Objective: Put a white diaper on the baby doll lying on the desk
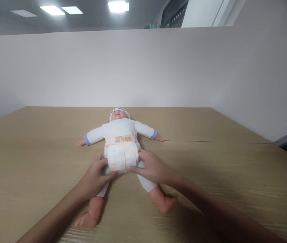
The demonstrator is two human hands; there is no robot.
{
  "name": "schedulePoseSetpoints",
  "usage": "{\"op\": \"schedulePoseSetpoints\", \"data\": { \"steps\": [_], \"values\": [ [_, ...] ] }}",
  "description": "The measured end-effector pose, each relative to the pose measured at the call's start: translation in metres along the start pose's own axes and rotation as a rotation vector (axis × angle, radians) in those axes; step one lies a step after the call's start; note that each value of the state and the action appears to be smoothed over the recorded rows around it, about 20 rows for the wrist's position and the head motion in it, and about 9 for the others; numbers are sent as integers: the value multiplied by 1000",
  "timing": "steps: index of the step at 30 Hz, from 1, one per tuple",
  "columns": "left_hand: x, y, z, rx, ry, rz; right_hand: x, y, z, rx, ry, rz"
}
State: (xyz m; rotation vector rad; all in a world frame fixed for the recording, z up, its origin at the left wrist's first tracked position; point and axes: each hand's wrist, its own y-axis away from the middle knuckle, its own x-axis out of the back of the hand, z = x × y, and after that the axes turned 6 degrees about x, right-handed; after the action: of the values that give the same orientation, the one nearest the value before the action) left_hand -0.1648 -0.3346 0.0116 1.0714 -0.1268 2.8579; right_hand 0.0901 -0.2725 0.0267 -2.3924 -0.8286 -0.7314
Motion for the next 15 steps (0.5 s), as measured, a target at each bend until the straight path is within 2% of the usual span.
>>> {"op": "schedulePoseSetpoints", "data": {
  "steps": [15],
  "values": [
    [2, 2, 2, 2, 111, -35, 6, 1, 8, -100, -116, -54]
  ]
}}
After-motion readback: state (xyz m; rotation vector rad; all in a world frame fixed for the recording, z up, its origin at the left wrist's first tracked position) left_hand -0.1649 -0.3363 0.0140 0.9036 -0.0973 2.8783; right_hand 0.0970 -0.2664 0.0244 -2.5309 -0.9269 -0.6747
